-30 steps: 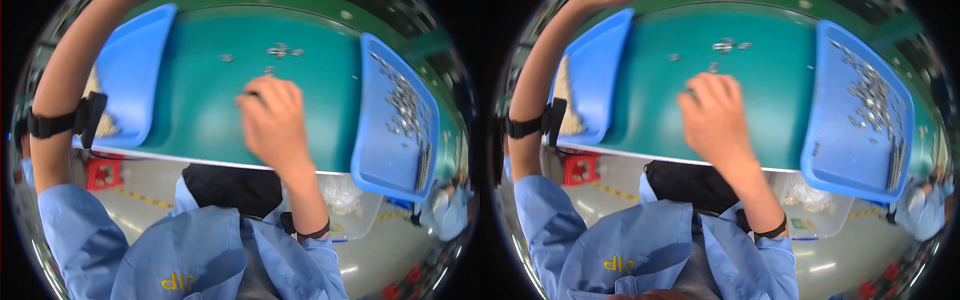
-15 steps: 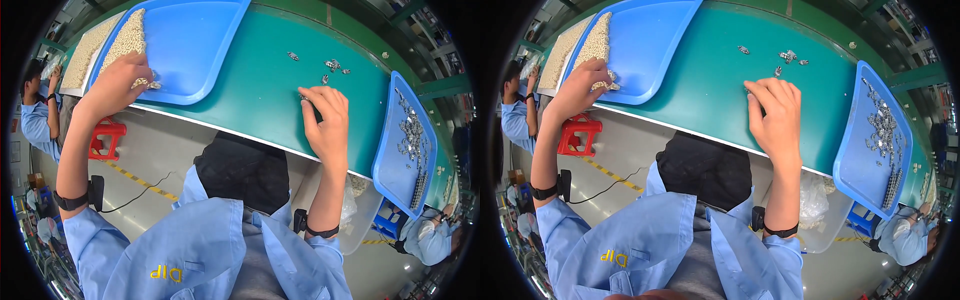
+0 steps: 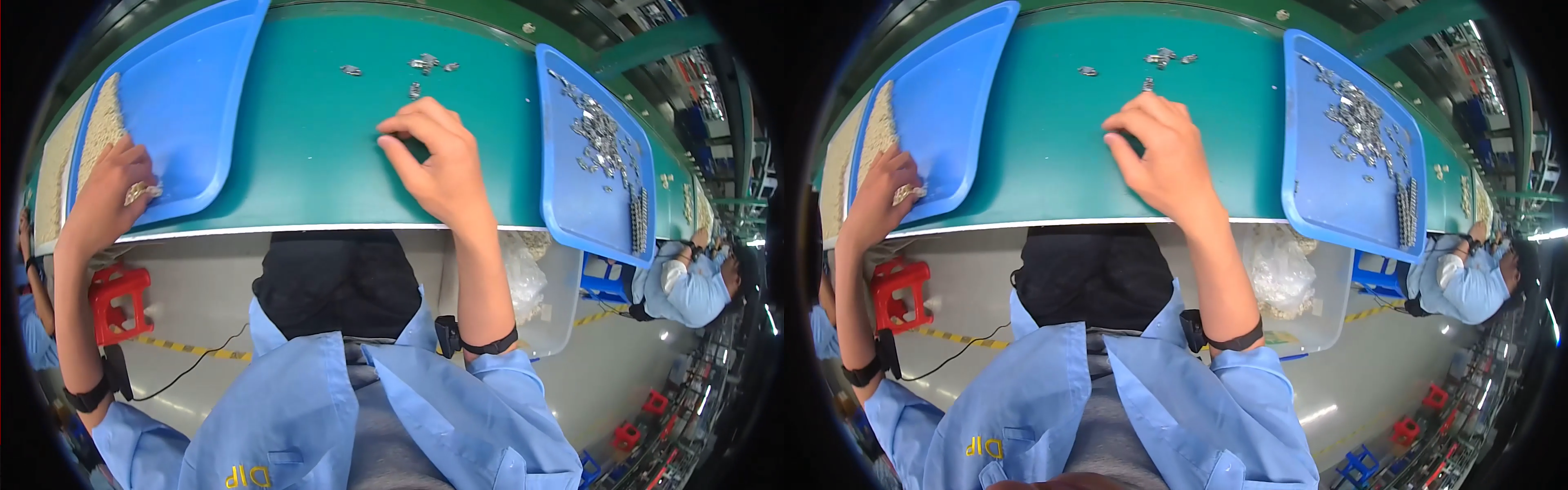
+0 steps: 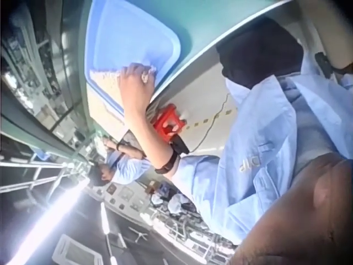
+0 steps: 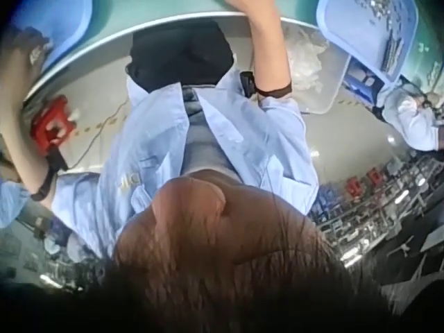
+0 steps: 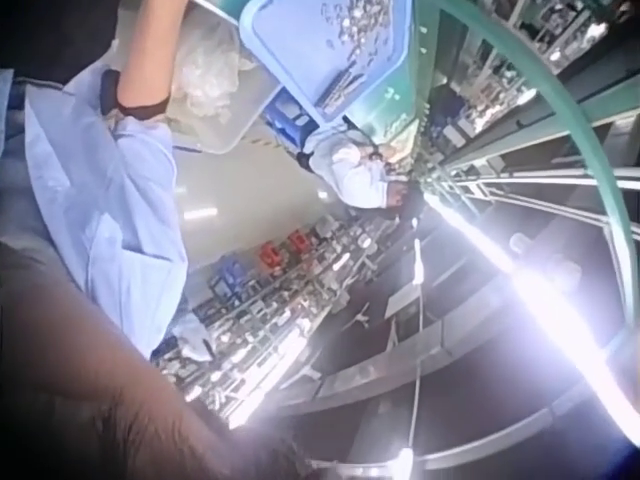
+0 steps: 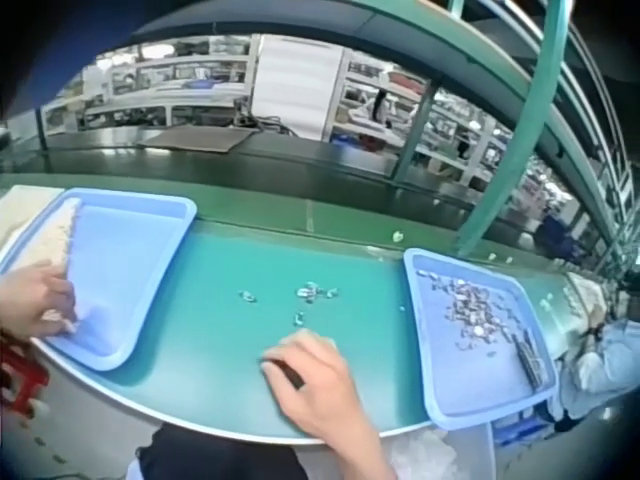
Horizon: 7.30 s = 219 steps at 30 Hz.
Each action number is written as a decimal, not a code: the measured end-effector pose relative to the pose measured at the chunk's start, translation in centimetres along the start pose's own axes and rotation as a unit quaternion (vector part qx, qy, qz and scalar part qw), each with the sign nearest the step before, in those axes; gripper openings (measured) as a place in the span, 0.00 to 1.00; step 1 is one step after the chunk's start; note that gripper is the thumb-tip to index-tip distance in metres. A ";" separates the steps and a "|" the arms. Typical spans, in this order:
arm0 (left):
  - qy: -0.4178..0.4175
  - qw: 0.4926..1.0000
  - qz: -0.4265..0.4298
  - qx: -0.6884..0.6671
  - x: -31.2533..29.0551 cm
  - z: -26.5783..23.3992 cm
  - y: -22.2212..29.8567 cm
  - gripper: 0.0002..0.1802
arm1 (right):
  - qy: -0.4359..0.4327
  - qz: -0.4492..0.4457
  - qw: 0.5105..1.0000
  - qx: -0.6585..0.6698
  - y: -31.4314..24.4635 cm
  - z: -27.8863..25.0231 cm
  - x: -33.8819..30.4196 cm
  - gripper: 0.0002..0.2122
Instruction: The person picks up a white plastic component and a metal connector by hand, fits the connector into the component, and places the assembled unit onto the green work surface. This process is repeated for additional components and connectors.
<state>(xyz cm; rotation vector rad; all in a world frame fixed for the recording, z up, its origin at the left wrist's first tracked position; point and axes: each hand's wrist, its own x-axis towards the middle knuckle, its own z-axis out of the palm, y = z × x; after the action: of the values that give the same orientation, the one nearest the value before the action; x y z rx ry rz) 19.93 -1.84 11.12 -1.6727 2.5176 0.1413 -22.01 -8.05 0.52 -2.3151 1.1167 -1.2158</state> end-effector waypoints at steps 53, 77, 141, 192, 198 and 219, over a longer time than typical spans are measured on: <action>0.317 0.923 -0.004 -0.220 3.2 4.0 9.3 0.13 | 0.047 -0.030 0.993 0.105 -2.5 0.4 0.4 0.09; 0.506 0.829 0.151 -0.185 3.4 4.5 20.0 0.31 | 0.111 -0.114 0.948 0.275 -10.1 -1.4 -3.0 0.14; 0.058 0.994 -0.012 -0.090 6.9 -4.8 -2.2 0.07 | 0.034 0.013 0.996 -0.079 -0.5 -1.3 -0.1 0.05; 0.230 0.603 0.065 -0.761 6.0 9.9 19.1 0.17 | 0.009 0.113 0.965 0.235 -2.4 -2.2 -2.0 0.05; 0.237 0.552 0.088 -0.795 6.8 10.7 19.7 0.15 | -0.024 0.057 0.995 0.083 -1.9 -1.7 -1.8 0.07; 0.247 0.489 0.131 -0.826 6.4 11.5 18.6 0.12 | 0.009 -0.008 0.993 -0.119 -3.6 0.2 -2.8 0.06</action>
<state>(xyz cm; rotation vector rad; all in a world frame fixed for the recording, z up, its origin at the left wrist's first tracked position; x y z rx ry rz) 0.83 1.10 -1.00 -1.2952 2.6765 3.4146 -21.04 -3.61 0.85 -2.4933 1.3161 -1.1683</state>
